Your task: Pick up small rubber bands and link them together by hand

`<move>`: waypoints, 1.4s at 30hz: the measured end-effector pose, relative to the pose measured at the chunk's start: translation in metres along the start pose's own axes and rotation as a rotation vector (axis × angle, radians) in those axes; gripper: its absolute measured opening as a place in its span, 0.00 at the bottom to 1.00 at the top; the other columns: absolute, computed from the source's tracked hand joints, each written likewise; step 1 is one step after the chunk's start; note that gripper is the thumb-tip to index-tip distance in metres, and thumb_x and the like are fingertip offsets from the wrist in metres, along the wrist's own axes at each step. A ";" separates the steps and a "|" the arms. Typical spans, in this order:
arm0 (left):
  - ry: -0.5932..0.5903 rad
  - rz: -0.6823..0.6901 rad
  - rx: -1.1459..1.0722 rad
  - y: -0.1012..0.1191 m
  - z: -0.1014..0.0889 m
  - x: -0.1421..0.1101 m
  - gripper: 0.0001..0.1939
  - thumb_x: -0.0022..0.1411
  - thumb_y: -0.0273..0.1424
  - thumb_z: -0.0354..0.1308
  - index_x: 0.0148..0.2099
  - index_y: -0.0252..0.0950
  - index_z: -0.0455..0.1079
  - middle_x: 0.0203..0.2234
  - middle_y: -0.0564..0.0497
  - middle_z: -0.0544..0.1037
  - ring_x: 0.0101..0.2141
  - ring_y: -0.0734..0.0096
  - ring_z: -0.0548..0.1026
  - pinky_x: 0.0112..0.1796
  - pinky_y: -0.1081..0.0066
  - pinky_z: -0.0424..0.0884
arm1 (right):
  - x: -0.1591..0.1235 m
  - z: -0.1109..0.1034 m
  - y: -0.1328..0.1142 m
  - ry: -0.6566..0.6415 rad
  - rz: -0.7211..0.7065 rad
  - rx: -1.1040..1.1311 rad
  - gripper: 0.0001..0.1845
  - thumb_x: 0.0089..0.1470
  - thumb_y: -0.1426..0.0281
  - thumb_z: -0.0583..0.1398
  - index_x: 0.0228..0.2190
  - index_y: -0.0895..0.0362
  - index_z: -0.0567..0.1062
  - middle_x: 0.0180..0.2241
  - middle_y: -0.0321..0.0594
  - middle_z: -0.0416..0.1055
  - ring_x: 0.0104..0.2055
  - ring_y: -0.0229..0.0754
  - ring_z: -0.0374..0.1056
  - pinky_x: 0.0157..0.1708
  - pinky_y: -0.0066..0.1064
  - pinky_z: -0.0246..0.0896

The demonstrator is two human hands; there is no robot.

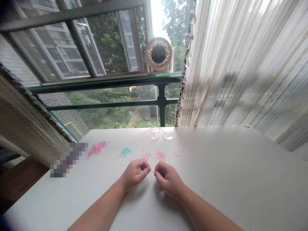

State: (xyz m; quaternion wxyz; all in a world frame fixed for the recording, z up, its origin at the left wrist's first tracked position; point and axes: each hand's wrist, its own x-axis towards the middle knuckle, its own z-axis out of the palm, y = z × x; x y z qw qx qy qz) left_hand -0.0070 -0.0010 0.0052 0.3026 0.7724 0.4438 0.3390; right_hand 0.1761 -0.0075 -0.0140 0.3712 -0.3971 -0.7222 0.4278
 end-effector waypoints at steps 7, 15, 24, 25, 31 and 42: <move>0.037 -0.021 -0.018 0.000 0.005 -0.002 0.07 0.54 0.31 0.54 0.31 0.33 0.71 0.23 0.50 0.73 0.25 0.75 0.68 0.29 0.74 0.65 | -0.002 -0.002 0.008 -0.044 0.015 -0.047 0.10 0.53 0.64 0.53 0.25 0.56 0.64 0.21 0.33 0.58 0.24 0.36 0.54 0.24 0.28 0.53; 0.038 -0.027 -0.037 -0.004 0.009 -0.004 0.09 0.53 0.32 0.54 0.32 0.33 0.72 0.24 0.50 0.74 0.25 0.75 0.68 0.28 0.75 0.65 | -0.003 -0.001 0.013 -0.081 0.037 -0.051 0.13 0.54 0.60 0.52 0.26 0.56 0.65 0.22 0.34 0.58 0.23 0.36 0.55 0.24 0.27 0.54; 0.026 -0.027 -0.041 -0.005 0.010 -0.004 0.09 0.53 0.32 0.54 0.32 0.33 0.72 0.25 0.49 0.75 0.26 0.75 0.70 0.28 0.76 0.66 | -0.003 -0.003 0.010 -0.122 0.044 -0.095 0.11 0.54 0.62 0.52 0.25 0.55 0.64 0.21 0.33 0.56 0.24 0.37 0.53 0.25 0.28 0.53; 0.028 -0.028 -0.040 -0.005 0.010 -0.004 0.09 0.53 0.32 0.54 0.32 0.33 0.72 0.24 0.49 0.75 0.26 0.75 0.70 0.28 0.76 0.66 | -0.003 -0.003 0.011 -0.122 0.042 -0.101 0.11 0.54 0.62 0.52 0.25 0.55 0.63 0.21 0.33 0.56 0.24 0.37 0.53 0.25 0.28 0.52; 0.045 -0.018 -0.002 -0.005 0.007 -0.004 0.08 0.54 0.32 0.54 0.30 0.33 0.71 0.23 0.51 0.73 0.25 0.76 0.68 0.28 0.76 0.65 | -0.001 0.001 0.009 -0.106 0.025 -0.116 0.11 0.54 0.63 0.52 0.25 0.56 0.63 0.21 0.33 0.56 0.24 0.36 0.53 0.25 0.28 0.51; 0.024 0.011 0.012 -0.005 0.003 -0.002 0.07 0.54 0.30 0.53 0.29 0.33 0.69 0.22 0.52 0.72 0.25 0.77 0.66 0.29 0.77 0.63 | 0.000 0.002 0.004 -0.057 -0.028 -0.073 0.07 0.55 0.69 0.51 0.26 0.57 0.63 0.22 0.32 0.57 0.25 0.35 0.54 0.26 0.27 0.52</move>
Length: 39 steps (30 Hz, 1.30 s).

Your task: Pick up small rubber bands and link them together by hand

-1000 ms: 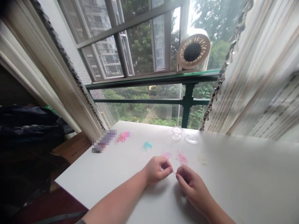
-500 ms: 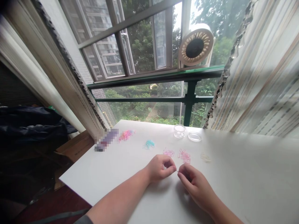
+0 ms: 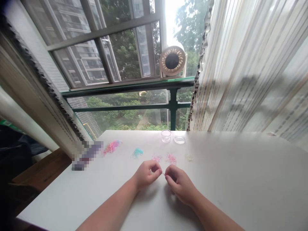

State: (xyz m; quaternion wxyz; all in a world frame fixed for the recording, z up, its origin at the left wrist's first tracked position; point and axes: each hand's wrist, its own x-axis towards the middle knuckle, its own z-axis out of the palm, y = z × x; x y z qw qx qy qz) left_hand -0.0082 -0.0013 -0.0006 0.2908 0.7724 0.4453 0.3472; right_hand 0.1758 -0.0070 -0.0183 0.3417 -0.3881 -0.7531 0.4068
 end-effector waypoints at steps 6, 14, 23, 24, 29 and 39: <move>-0.006 0.005 0.012 0.004 -0.003 0.001 0.07 0.55 0.30 0.53 0.29 0.33 0.69 0.23 0.52 0.72 0.26 0.77 0.67 0.30 0.76 0.63 | 0.002 0.001 0.000 0.052 0.005 -0.009 0.06 0.54 0.70 0.52 0.26 0.57 0.64 0.22 0.32 0.59 0.25 0.35 0.54 0.26 0.27 0.51; -0.024 0.037 0.046 0.002 -0.001 0.001 0.07 0.56 0.30 0.52 0.29 0.33 0.68 0.22 0.53 0.72 0.25 0.77 0.67 0.29 0.77 0.63 | 0.004 0.003 0.001 0.119 0.029 -0.024 0.07 0.53 0.70 0.52 0.24 0.57 0.62 0.20 0.31 0.56 0.24 0.35 0.53 0.26 0.27 0.50; 0.125 -0.050 0.347 -0.025 -0.037 0.011 0.09 0.56 0.32 0.50 0.29 0.36 0.70 0.25 0.50 0.73 0.30 0.71 0.69 0.32 0.72 0.64 | 0.002 0.001 -0.004 0.098 0.046 -0.046 0.07 0.52 0.70 0.52 0.24 0.57 0.62 0.20 0.31 0.58 0.23 0.34 0.54 0.25 0.27 0.51; 0.131 -0.072 0.387 -0.030 -0.040 0.012 0.10 0.56 0.32 0.50 0.29 0.36 0.70 0.25 0.50 0.73 0.30 0.70 0.69 0.33 0.72 0.64 | 0.002 0.000 -0.005 0.096 0.045 -0.047 0.07 0.52 0.70 0.52 0.24 0.57 0.63 0.20 0.31 0.58 0.23 0.34 0.54 0.25 0.27 0.51; 0.102 -0.131 0.456 -0.042 -0.042 0.015 0.10 0.55 0.33 0.50 0.29 0.38 0.72 0.27 0.51 0.74 0.33 0.69 0.70 0.36 0.70 0.65 | 0.001 -0.002 -0.006 0.089 0.038 -0.037 0.06 0.51 0.70 0.53 0.24 0.57 0.64 0.21 0.32 0.60 0.24 0.34 0.55 0.25 0.26 0.52; 0.075 -0.126 0.473 -0.038 -0.037 0.016 0.11 0.55 0.33 0.50 0.31 0.39 0.74 0.27 0.51 0.74 0.34 0.68 0.70 0.38 0.69 0.65 | 0.000 -0.003 -0.008 0.084 0.051 -0.015 0.05 0.50 0.70 0.54 0.24 0.57 0.65 0.21 0.32 0.60 0.23 0.34 0.56 0.25 0.26 0.52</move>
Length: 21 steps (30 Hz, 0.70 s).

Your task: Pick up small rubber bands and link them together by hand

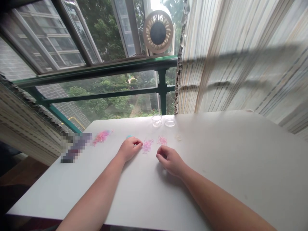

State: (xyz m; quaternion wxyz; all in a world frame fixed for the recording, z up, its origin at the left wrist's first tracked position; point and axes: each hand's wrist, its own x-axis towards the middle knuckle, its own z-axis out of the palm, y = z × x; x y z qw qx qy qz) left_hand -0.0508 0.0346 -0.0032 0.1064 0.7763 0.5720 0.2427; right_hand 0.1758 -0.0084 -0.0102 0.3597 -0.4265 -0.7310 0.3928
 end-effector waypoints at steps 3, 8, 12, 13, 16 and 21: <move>-0.014 0.004 0.002 0.001 0.001 0.000 0.11 0.55 0.34 0.50 0.31 0.38 0.74 0.27 0.50 0.73 0.34 0.68 0.70 0.38 0.69 0.65 | -0.001 0.000 0.000 0.004 0.000 0.009 0.06 0.50 0.69 0.54 0.24 0.57 0.65 0.20 0.32 0.60 0.23 0.34 0.55 0.25 0.26 0.52; -0.032 -0.003 -0.001 0.001 0.001 0.000 0.11 0.55 0.34 0.50 0.32 0.38 0.74 0.28 0.50 0.73 0.34 0.68 0.70 0.38 0.69 0.65 | 0.000 0.000 -0.001 -0.003 0.007 0.014 0.06 0.50 0.68 0.54 0.24 0.57 0.65 0.20 0.32 0.60 0.23 0.34 0.55 0.25 0.27 0.52; -0.031 -0.001 -0.014 0.001 0.001 0.000 0.12 0.56 0.35 0.50 0.32 0.39 0.75 0.28 0.51 0.74 0.34 0.68 0.70 0.38 0.69 0.65 | 0.000 0.000 -0.001 -0.002 0.012 0.013 0.06 0.50 0.69 0.53 0.24 0.57 0.65 0.21 0.32 0.60 0.23 0.34 0.56 0.25 0.27 0.52; -0.027 -0.003 -0.018 0.001 0.001 0.000 0.13 0.56 0.35 0.50 0.32 0.39 0.75 0.28 0.51 0.74 0.34 0.68 0.70 0.38 0.69 0.65 | 0.000 0.000 -0.001 -0.003 0.013 0.015 0.06 0.50 0.69 0.54 0.24 0.57 0.65 0.21 0.32 0.60 0.23 0.34 0.56 0.25 0.26 0.52; -0.005 -0.017 -0.029 0.001 0.000 -0.001 0.13 0.57 0.35 0.49 0.33 0.40 0.75 0.28 0.51 0.74 0.33 0.69 0.70 0.38 0.69 0.65 | -0.001 0.000 -0.001 -0.003 0.016 0.025 0.06 0.50 0.68 0.54 0.24 0.57 0.65 0.21 0.32 0.60 0.23 0.34 0.55 0.25 0.26 0.52; 0.020 -0.037 -0.053 0.000 0.001 -0.001 0.13 0.57 0.35 0.49 0.33 0.39 0.75 0.28 0.51 0.74 0.32 0.70 0.70 0.37 0.70 0.65 | 0.000 0.000 -0.001 -0.005 0.019 0.032 0.06 0.50 0.68 0.54 0.24 0.57 0.65 0.20 0.32 0.60 0.23 0.34 0.55 0.24 0.26 0.52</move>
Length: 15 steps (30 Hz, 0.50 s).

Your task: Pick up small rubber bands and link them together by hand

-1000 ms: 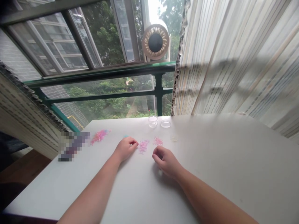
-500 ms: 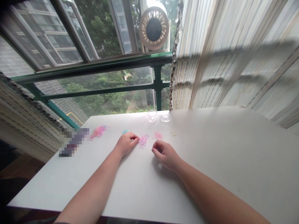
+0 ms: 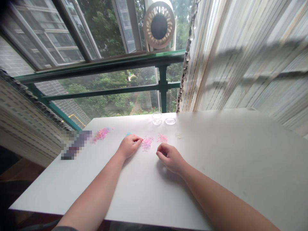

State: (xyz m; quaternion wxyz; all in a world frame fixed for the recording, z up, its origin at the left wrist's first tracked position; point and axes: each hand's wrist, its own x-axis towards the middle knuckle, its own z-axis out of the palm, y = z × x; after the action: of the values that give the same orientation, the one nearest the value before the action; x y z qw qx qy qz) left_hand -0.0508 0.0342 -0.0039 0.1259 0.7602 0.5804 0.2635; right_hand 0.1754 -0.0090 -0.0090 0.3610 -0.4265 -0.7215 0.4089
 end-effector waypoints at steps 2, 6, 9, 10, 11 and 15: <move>0.024 -0.006 -0.014 0.000 0.000 0.000 0.12 0.57 0.34 0.50 0.34 0.39 0.75 0.28 0.51 0.75 0.33 0.69 0.70 0.37 0.70 0.66 | 0.000 0.000 0.000 -0.003 -0.004 -0.002 0.06 0.50 0.68 0.54 0.24 0.57 0.65 0.20 0.32 0.60 0.23 0.34 0.55 0.24 0.26 0.52; 0.054 -0.021 -0.036 0.001 -0.001 -0.001 0.11 0.56 0.33 0.50 0.33 0.38 0.74 0.28 0.51 0.75 0.34 0.69 0.70 0.38 0.70 0.66 | -0.001 0.000 0.001 -0.012 -0.012 -0.026 0.06 0.50 0.69 0.53 0.24 0.57 0.64 0.20 0.32 0.59 0.23 0.34 0.55 0.24 0.26 0.52; 0.061 -0.031 -0.070 0.001 -0.002 -0.003 0.10 0.56 0.32 0.51 0.33 0.38 0.74 0.29 0.51 0.75 0.33 0.70 0.71 0.37 0.71 0.67 | -0.001 0.000 0.003 -0.016 -0.031 -0.039 0.07 0.51 0.68 0.54 0.23 0.57 0.65 0.20 0.32 0.59 0.23 0.35 0.55 0.24 0.27 0.53; 0.070 -0.036 -0.079 0.001 -0.002 -0.004 0.09 0.55 0.32 0.52 0.33 0.38 0.73 0.29 0.51 0.75 0.33 0.70 0.71 0.37 0.71 0.67 | -0.001 0.000 0.004 -0.015 -0.036 -0.040 0.07 0.51 0.68 0.54 0.23 0.57 0.65 0.20 0.33 0.59 0.23 0.35 0.55 0.23 0.27 0.52; 0.084 -0.041 -0.084 0.001 -0.002 -0.004 0.09 0.55 0.32 0.52 0.34 0.38 0.73 0.29 0.51 0.75 0.33 0.70 0.71 0.37 0.72 0.68 | -0.001 0.000 0.005 -0.025 -0.038 -0.045 0.08 0.51 0.68 0.54 0.23 0.57 0.65 0.20 0.33 0.60 0.23 0.35 0.55 0.23 0.27 0.52; 0.167 -0.083 -0.075 -0.006 -0.003 -0.004 0.09 0.55 0.31 0.52 0.36 0.37 0.72 0.30 0.51 0.75 0.33 0.71 0.71 0.38 0.71 0.68 | 0.000 0.000 0.008 -0.040 -0.037 -0.068 0.09 0.51 0.66 0.53 0.23 0.56 0.65 0.20 0.33 0.59 0.23 0.35 0.55 0.23 0.27 0.52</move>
State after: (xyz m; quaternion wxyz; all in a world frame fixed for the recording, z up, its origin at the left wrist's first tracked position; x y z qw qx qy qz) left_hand -0.0582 0.0321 -0.0055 0.1165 0.7055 0.6096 0.3421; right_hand 0.1779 -0.0071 -0.0159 0.3394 -0.4169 -0.7498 0.3856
